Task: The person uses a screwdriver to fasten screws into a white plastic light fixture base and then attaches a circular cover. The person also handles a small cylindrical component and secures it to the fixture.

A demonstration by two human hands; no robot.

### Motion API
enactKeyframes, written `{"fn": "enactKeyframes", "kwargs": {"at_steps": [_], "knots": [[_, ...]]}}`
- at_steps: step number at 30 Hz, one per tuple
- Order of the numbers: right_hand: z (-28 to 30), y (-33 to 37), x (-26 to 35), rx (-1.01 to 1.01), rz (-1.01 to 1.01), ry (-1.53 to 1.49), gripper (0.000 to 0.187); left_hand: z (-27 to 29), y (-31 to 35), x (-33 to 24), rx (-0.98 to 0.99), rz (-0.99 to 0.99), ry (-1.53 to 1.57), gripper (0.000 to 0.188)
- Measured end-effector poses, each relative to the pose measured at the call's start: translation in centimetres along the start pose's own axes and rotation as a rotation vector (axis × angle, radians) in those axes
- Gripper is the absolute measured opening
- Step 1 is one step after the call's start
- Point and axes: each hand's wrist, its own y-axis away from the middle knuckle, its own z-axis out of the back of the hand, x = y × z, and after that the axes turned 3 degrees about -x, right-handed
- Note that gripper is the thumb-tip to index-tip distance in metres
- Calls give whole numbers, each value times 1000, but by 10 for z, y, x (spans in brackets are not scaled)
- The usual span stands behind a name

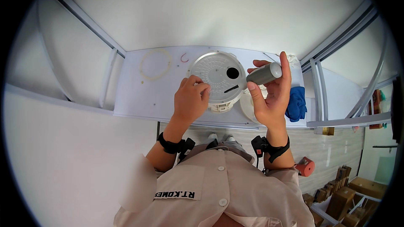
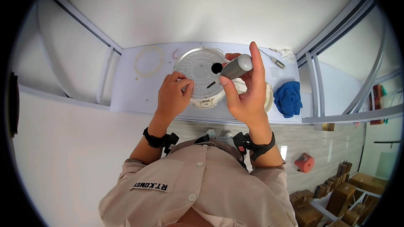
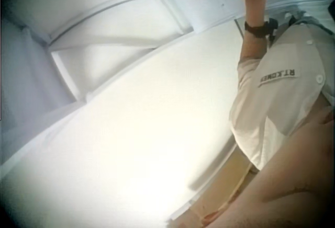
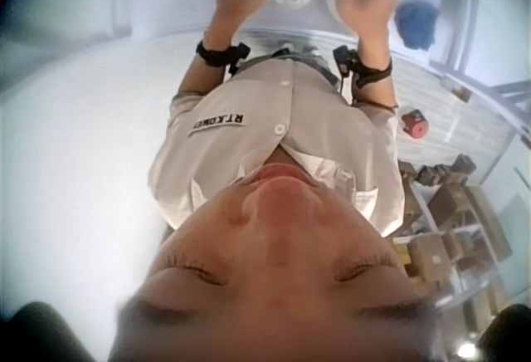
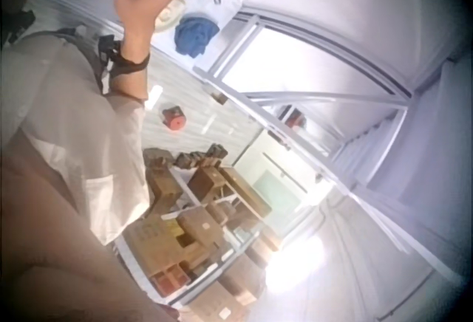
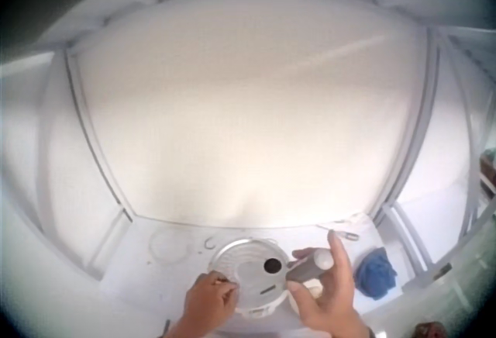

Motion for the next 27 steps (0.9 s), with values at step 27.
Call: {"fn": "enactKeyframes", "kwargs": {"at_steps": [27], "knots": [[30,1,3,13,-12,-153,89,-7,22,-38,-86,90,325,10]]}}
